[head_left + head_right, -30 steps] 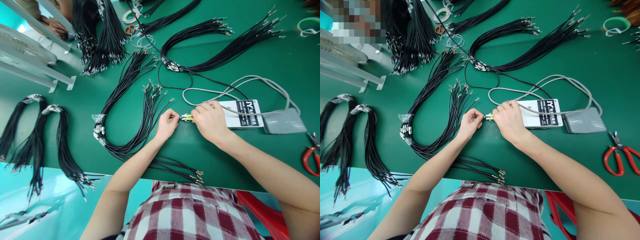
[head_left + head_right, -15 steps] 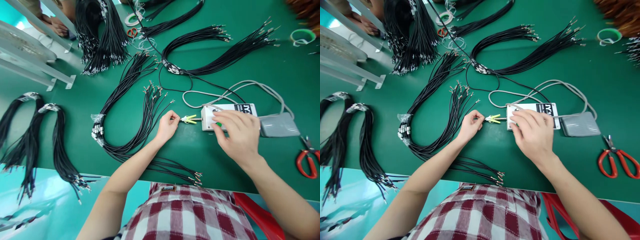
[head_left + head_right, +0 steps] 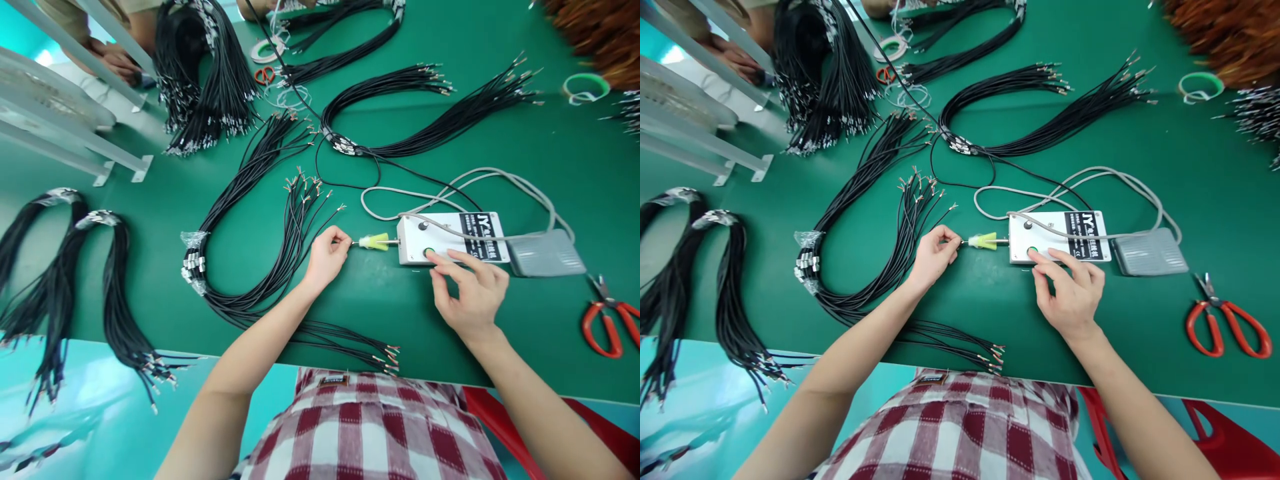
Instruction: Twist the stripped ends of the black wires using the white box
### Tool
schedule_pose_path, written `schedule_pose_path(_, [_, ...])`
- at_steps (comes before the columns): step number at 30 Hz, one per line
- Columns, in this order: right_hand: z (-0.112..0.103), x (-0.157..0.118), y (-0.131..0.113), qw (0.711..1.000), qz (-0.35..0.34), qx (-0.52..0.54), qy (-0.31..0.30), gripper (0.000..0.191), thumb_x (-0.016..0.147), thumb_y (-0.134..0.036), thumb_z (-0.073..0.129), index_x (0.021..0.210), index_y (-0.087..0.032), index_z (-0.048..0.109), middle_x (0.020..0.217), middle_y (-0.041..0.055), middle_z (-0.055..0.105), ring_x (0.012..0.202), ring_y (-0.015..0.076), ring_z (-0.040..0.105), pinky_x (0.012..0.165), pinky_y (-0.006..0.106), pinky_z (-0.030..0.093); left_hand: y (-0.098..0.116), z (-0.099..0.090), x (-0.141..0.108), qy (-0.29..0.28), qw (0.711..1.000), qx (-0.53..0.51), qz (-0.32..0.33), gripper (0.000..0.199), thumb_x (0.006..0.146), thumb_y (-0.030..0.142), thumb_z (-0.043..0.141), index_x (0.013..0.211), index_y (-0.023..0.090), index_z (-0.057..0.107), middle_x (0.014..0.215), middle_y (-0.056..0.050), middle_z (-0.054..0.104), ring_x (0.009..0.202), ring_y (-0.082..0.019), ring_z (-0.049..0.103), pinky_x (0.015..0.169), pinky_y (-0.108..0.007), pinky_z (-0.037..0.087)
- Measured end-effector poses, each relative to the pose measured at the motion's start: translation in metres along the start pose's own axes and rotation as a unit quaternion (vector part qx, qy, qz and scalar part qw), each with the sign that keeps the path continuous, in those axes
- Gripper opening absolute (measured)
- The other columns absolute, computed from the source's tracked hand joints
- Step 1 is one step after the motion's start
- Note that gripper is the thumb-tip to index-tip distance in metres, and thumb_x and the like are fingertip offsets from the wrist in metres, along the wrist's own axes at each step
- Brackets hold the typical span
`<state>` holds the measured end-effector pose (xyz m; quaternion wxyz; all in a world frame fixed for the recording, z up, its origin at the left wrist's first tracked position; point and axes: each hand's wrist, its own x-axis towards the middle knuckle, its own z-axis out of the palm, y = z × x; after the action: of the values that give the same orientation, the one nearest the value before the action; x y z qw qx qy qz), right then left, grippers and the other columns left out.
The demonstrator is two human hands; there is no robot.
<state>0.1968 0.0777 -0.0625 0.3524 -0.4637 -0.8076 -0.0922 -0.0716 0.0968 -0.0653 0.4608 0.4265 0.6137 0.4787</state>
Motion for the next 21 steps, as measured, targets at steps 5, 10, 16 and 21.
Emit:
schedule_pose_path(5, [-0.008, 0.0, -0.01, 0.999, 0.015, 0.045, 0.008, 0.022, 0.085, -0.015, 0.068, 0.102, -0.027, 0.06, 0.102, 0.0024, 0.08, 0.113, 0.0259, 0.067, 0.093, 0.041, 0.046, 0.008, -0.016, -0.003, 0.022, 0.999, -0.046, -0.006, 0.021, 0.078, 0.028, 0.07, 0.074, 0.017, 0.053, 0.064, 0.006, 0.052, 0.041, -0.003, 0.044, 0.042, -0.018, 0.029])
schedule_pose_path(10, [-0.011, -0.014, -0.025, 0.99, -0.017, 0.135, -0.03, 0.023, 0.086, -0.012, 0.068, 0.101, -0.026, 0.058, 0.111, 0.006, 0.078, 0.112, 0.0264, 0.068, 0.091, 0.044, 0.051, 0.033, -0.065, 0.018, 0.127, 0.986, 0.012, 0.103, 0.015, 0.084, 0.029, 0.064, 0.082, 0.017, 0.056, 0.069, 0.002, 0.059, 0.062, -0.009, 0.059, 0.062, -0.021, 0.045])
schedule_pose_path(16, [-0.001, -0.024, -0.027, 0.974, -0.03, 0.201, -0.1, 0.023, 0.089, -0.01, 0.063, 0.106, -0.025, 0.062, 0.121, 0.007, 0.074, 0.112, 0.0251, 0.069, 0.09, 0.044, 0.056, 0.022, -0.118, 0.058, 0.33, 0.892, 0.304, 0.057, 0.009, 0.095, 0.023, 0.045, 0.089, 0.018, 0.051, 0.083, -0.002, 0.06, 0.082, -0.015, 0.06, 0.079, -0.028, 0.043])
schedule_pose_path(21, [0.0, -0.023, -0.027, 0.969, -0.025, 0.225, -0.097, 0.027, 0.09, -0.01, 0.061, 0.11, -0.027, 0.063, 0.117, 0.0054, 0.075, 0.108, 0.0249, 0.07, 0.088, 0.044, 0.06, -0.009, -0.113, 0.068, 0.301, 0.876, 0.377, -0.01, 0.01, 0.088, 0.027, 0.056, 0.082, 0.021, 0.052, 0.072, -0.003, 0.061, 0.087, -0.028, 0.065, 0.085, -0.038, 0.041])
